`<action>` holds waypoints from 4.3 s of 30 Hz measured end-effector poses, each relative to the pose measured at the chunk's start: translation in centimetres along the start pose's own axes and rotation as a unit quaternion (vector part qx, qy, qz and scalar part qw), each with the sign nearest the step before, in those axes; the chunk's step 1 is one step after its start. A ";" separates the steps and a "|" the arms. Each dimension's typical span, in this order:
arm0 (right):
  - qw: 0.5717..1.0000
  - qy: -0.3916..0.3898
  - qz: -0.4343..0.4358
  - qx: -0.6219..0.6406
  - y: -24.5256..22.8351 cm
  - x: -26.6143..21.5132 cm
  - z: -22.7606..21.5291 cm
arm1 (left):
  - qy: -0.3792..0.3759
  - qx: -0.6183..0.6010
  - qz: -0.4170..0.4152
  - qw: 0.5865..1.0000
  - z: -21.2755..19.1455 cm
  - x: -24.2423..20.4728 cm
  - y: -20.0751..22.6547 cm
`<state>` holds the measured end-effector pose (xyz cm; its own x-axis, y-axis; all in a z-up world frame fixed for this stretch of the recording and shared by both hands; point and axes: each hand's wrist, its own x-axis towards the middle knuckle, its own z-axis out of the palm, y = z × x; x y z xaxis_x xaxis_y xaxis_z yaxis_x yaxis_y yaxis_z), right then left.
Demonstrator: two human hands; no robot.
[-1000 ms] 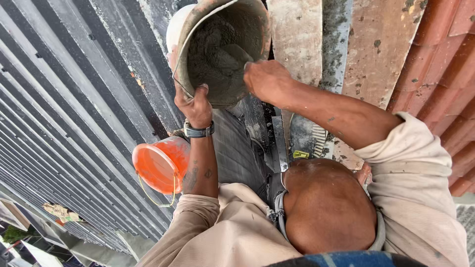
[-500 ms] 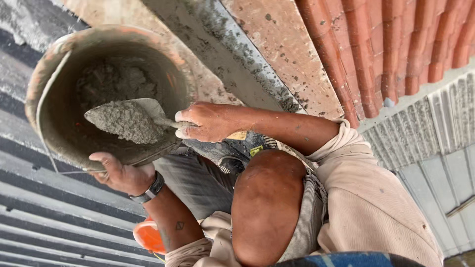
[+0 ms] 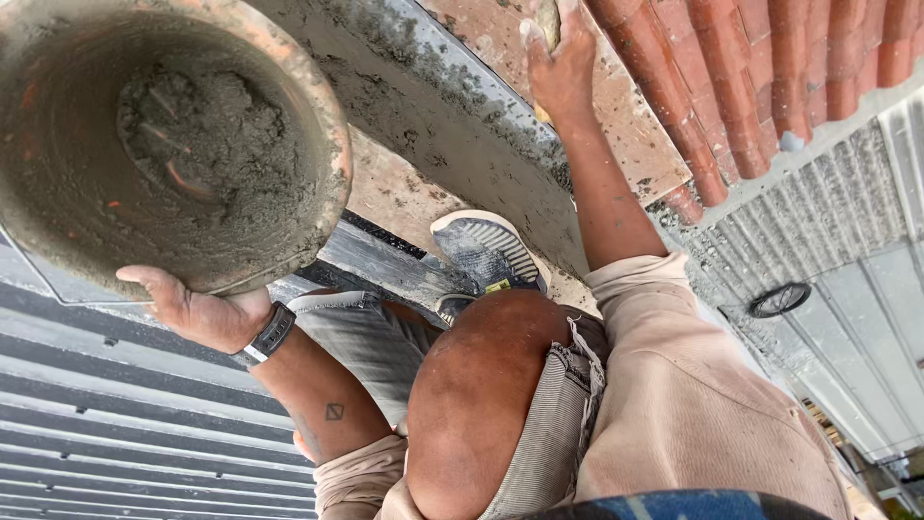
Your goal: The person applies mortar from a bucket to a concrete gutter ledge using a trowel and then smooths it.
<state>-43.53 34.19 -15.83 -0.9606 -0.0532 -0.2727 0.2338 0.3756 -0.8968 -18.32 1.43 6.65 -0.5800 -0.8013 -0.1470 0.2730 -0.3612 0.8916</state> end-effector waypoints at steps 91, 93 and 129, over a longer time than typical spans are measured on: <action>0.932 -0.273 -0.237 -0.005 -9.9 -7.9 -8.2 | 0.045 0.344 0.163 0.924 -12.7 4.5 -2.3; 0.958 -0.096 -0.257 -0.086 -4.1 -9.4 -6.9 | 0.074 0.474 0.207 0.853 -12.2 4.2 -2.1; 0.810 -0.517 -0.001 -0.276 -3.4 -14.5 -4.3 | 0.089 0.482 0.202 0.848 -11.9 5.0 -1.8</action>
<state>-31.06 37.63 -7.36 -0.2557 -0.6934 -0.6737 -0.1447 0.7165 -0.6824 -12.58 -7.57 -0.76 -0.4397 -0.8573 0.2678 -0.3824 0.4485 0.8079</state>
